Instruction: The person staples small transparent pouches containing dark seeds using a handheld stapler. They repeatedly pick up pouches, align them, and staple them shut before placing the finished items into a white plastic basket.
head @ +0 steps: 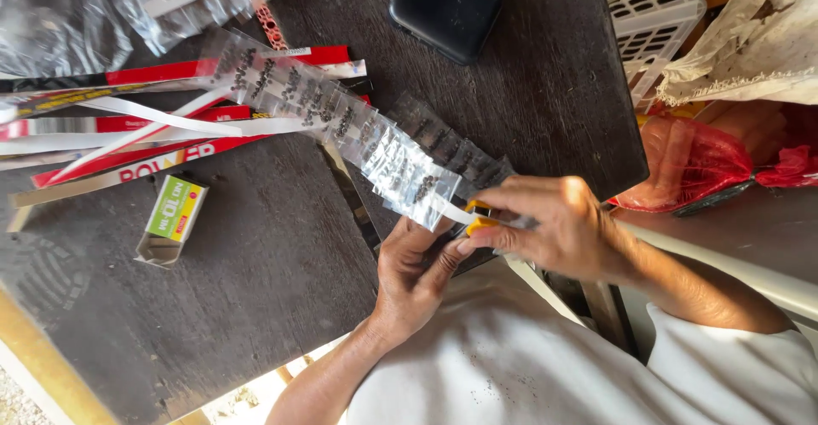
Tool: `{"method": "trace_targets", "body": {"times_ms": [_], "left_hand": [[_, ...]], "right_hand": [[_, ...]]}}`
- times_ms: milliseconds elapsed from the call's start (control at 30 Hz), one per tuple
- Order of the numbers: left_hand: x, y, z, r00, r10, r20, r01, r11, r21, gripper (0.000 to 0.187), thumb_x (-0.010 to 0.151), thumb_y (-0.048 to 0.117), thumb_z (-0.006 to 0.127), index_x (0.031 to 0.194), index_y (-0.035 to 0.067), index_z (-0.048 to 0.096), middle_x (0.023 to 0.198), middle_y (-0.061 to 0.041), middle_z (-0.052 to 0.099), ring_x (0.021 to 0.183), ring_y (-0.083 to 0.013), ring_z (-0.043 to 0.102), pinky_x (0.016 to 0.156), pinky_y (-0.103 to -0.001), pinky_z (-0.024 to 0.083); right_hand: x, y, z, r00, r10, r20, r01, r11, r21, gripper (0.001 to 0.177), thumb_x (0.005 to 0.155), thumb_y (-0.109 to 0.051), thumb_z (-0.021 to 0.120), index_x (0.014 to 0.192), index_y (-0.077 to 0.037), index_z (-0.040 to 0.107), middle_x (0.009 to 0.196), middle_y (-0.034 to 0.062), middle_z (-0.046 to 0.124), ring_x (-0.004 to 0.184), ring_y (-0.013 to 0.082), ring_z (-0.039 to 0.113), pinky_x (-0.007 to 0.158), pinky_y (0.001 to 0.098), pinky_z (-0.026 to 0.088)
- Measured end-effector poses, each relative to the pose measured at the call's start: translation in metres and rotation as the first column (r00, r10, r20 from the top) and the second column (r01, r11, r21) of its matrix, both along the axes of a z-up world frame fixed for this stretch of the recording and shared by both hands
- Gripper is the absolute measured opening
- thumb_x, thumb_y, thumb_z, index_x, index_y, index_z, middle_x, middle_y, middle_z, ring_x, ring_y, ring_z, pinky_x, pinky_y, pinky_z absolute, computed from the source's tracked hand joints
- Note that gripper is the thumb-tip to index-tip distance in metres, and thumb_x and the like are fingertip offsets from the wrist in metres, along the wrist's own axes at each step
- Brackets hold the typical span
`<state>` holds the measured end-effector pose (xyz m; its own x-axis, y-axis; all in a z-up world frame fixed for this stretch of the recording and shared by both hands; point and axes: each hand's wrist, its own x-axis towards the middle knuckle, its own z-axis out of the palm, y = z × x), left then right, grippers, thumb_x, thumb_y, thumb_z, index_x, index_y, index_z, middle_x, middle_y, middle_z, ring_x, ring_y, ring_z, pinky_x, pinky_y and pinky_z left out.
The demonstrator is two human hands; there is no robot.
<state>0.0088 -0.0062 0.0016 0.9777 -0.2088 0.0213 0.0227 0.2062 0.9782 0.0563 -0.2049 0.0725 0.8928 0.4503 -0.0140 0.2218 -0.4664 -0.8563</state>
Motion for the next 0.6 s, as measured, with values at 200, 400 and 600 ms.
{"method": "trace_targets", "body": {"times_ms": [200, 400, 600], "left_hand": [[-0.002, 0.048, 0.035, 0.953, -0.302, -0.04, 0.293, 0.872, 0.392, 0.033, 0.099, 0.034, 0.064, 0.111, 0.004, 0.059, 0.09, -0.004, 0.05, 0.076, -0.0168, 0.05, 0.064, -0.034, 0.042], [-0.028, 0.121, 0.034, 0.94, -0.283, 0.193, 0.101, 0.767, 0.633, 0.046, 0.095, 0.028, 0.072, 0.136, 0.01, 0.062, 0.109, -0.007, 0.063, 0.087, -0.0203, 0.071, 0.076, -0.034, 0.055], [-0.055, 0.172, 0.002, 0.97, 0.131, 0.206, -0.24, 0.662, 0.71, 0.048, 0.083, 0.033, 0.079, 0.129, 0.025, 0.071, 0.102, 0.005, 0.067, 0.072, -0.007, 0.068, 0.06, -0.022, 0.056]], "right_hand": [[0.002, -0.019, 0.001, 0.776, -0.212, -0.595, 0.142, 0.976, -0.163, 0.057, 0.061, -0.022, 0.096, 0.116, -0.011, 0.082, 0.075, -0.0039, 0.074, 0.065, 0.005, 0.06, 0.058, 0.0211, 0.05], [0.008, -0.037, 0.022, 0.895, -0.176, -0.409, 0.114, 0.979, -0.171, 0.02, 0.076, -0.028, 0.09, 0.075, -0.009, 0.083, 0.067, -0.0029, 0.072, 0.062, 0.0051, 0.061, 0.058, 0.0225, 0.045], [0.052, -0.029, 0.103, 0.986, 0.151, -0.068, -0.144, 0.985, 0.097, 0.015, 0.093, -0.018, 0.07, 0.082, -0.009, 0.072, 0.087, -0.0001, 0.061, 0.081, 0.0118, 0.057, 0.075, 0.0258, 0.048]]}}
